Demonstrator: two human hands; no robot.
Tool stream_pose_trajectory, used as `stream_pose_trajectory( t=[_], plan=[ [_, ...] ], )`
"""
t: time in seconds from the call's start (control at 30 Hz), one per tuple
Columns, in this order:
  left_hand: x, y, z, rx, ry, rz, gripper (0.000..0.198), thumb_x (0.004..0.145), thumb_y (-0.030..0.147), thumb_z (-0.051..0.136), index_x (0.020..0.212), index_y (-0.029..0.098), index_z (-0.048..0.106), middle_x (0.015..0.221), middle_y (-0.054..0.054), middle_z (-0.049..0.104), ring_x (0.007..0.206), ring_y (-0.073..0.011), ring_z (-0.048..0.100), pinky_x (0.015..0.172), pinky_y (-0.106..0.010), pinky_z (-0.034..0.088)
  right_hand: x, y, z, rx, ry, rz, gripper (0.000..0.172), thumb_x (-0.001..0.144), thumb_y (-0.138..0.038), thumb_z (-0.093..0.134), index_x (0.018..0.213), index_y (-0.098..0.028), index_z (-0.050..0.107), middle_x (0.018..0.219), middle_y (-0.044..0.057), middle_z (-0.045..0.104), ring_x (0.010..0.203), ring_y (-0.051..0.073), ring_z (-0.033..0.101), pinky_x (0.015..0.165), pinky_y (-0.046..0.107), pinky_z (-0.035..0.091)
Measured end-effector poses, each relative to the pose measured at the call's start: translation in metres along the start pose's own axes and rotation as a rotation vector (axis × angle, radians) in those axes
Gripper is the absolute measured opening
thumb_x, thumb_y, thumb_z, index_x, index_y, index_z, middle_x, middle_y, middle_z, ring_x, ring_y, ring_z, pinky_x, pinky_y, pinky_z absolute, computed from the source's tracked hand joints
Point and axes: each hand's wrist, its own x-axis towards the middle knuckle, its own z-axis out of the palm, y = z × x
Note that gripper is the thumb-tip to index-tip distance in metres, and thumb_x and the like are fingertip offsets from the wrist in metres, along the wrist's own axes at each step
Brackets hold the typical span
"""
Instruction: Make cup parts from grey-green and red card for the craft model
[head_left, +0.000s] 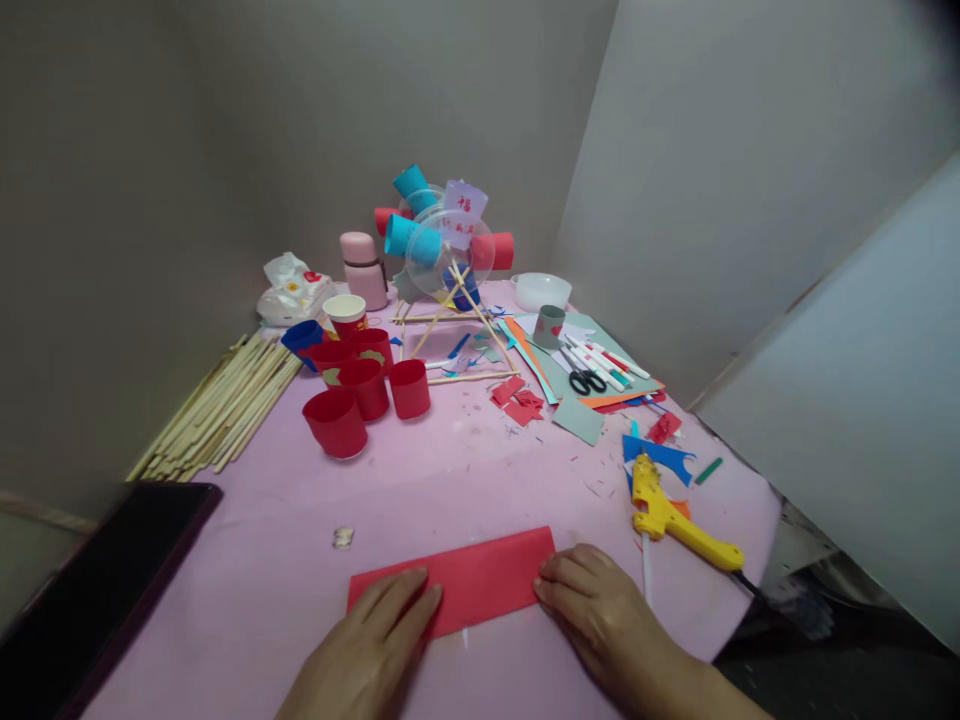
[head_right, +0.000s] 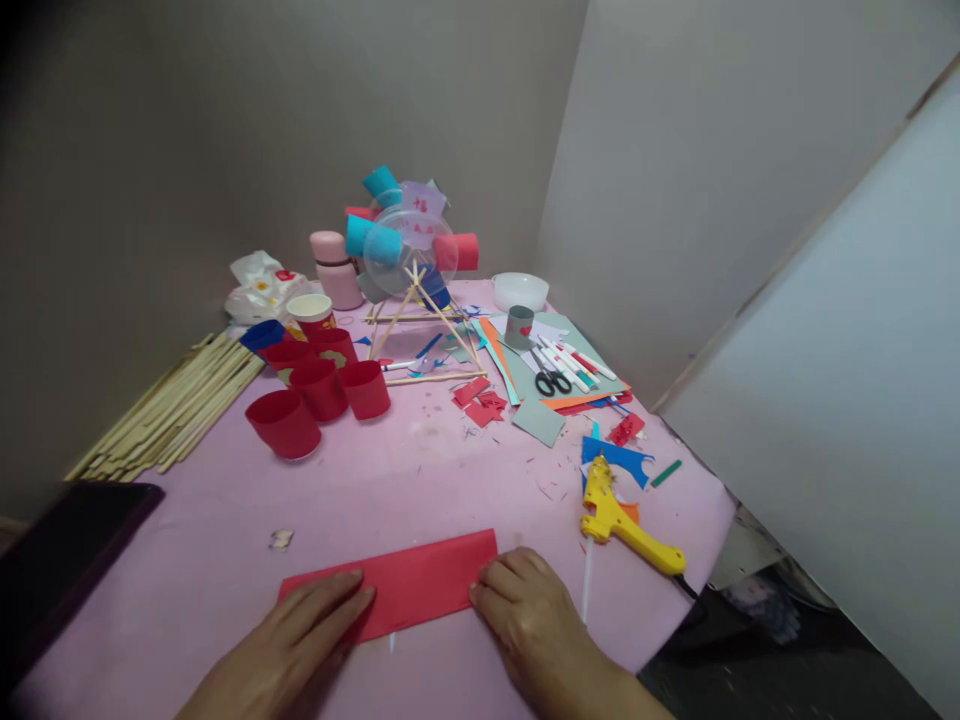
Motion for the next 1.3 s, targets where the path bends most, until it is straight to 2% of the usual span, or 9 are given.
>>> stream_pose_trajectory(
  t=[0.13, 0.43, 0.53, 0.6, 0.7, 0.9, 1.0, 1.13, 1.3],
  plan=[
    [0.023, 0.016, -0.001, 0.185, 0.035, 0.053, 0.05, 0.084, 0.024, 0.049, 0.134, 0.018, 0.046, 0.134, -0.011, 0.053, 0.114, -0.0324, 0.057, 0.082, -0.044, 0.055, 0.002, 0.001, 0.002, -0.005, -0.016, -0.013, 0.03, 0.092, -0.007, 0.034, 0.092, -0.015, 0.063, 0.078, 0.008, 0.065, 0.071, 0.019, 0.052, 0.067, 0.032, 0.043],
    [0.022, 0.009, 0.019, 0.194, 0.026, 0.191, 0.04, 0.089, 0.025, 0.046, 0.128, 0.019, 0.051, 0.132, -0.003, 0.054, 0.111, -0.0205, 0.061, 0.081, -0.033, 0.056, 0.007, -0.009, -0.007, -0.025, -0.055, 0.069, 0.027, 0.091, -0.011, 0.04, 0.084, -0.016, 0.066, 0.076, 0.007, 0.066, 0.069, 0.02, 0.056, 0.065, 0.033, 0.047],
    [0.02, 0.01, 0.019, 0.164, 0.031, 0.197, 0.044, 0.087, 0.021, 0.046, 0.13, 0.017, 0.049, 0.132, -0.004, 0.054, 0.113, -0.0192, 0.059, 0.083, -0.032, 0.055, 0.02, -0.024, 0.002, -0.077, -0.066, 0.074, 0.03, 0.095, -0.025, 0.041, 0.107, -0.01, 0.063, 0.104, 0.015, 0.069, 0.095, 0.027, 0.062, 0.085, 0.042, 0.049],
    [0.02, 0.01, 0.016, 0.128, 0.04, 0.197, 0.045, 0.085, 0.019, 0.043, 0.13, 0.015, 0.048, 0.13, -0.006, 0.057, 0.111, -0.0187, 0.061, 0.082, -0.033, 0.055, 0.03, -0.034, 0.014, -0.106, -0.159, 0.043, 0.054, 0.095, -0.042, 0.04, 0.133, -0.004, 0.044, 0.137, 0.021, 0.05, 0.125, 0.032, 0.046, 0.1, 0.049, 0.041],
    [0.021, 0.009, 0.01, 0.062, 0.063, 0.219, 0.045, 0.083, 0.016, 0.038, 0.125, 0.014, 0.052, 0.123, -0.007, 0.063, 0.106, -0.0181, 0.063, 0.08, -0.032, 0.055, 0.038, -0.045, 0.032, -0.032, -0.343, 0.098, 0.08, 0.089, -0.06, 0.038, 0.143, -0.003, 0.027, 0.149, 0.021, 0.025, 0.138, 0.033, 0.024, 0.107, 0.052, 0.033],
    [0.013, 0.003, 0.012, -0.067, 0.143, 0.135, 0.03, 0.09, 0.028, 0.044, 0.116, 0.021, 0.058, 0.113, -0.002, 0.069, 0.101, -0.0149, 0.066, 0.082, -0.023, 0.054, 0.033, -0.045, 0.037, 0.056, -0.441, 0.199, 0.084, 0.088, -0.065, 0.033, 0.144, -0.003, 0.026, 0.149, 0.02, 0.019, 0.139, 0.031, 0.018, 0.11, 0.049, 0.028],
    [0.015, 0.01, 0.021, 0.008, 0.173, -0.014, 0.045, 0.091, 0.031, 0.041, 0.132, 0.011, 0.045, 0.122, -0.013, 0.064, 0.108, -0.022, 0.062, 0.084, -0.031, 0.055, 0.03, -0.046, 0.044, -0.026, -0.421, 0.19, 0.082, 0.088, -0.065, 0.032, 0.141, -0.001, 0.032, 0.148, 0.02, 0.024, 0.138, 0.032, 0.024, 0.108, 0.049, 0.033],
    [0.024, 0.021, 0.023, 0.182, 0.08, 0.017, 0.08, 0.087, 0.046, 0.045, 0.145, 0.002, 0.012, 0.131, -0.02, 0.053, 0.113, -0.0318, 0.059, 0.082, -0.045, 0.051, 0.013, -0.042, 0.065, -0.235, -0.212, 0.104, 0.075, 0.088, -0.062, 0.037, 0.134, -0.002, 0.045, 0.141, 0.019, 0.04, 0.13, 0.032, 0.041, 0.1, 0.042, 0.045],
    [0.026, 0.019, 0.009, 0.208, 0.069, 0.057, 0.082, 0.084, 0.05, 0.048, 0.144, 0.005, 0.018, 0.132, -0.014, 0.053, 0.114, -0.0279, 0.058, 0.085, -0.04, 0.046, -0.027, -0.016, 0.06, -0.441, -0.099, 0.046, 0.081, 0.083, -0.065, 0.042, 0.133, -0.001, 0.046, 0.135, 0.025, 0.046, 0.122, 0.036, 0.051, 0.087, 0.043, 0.052]
  ],
)
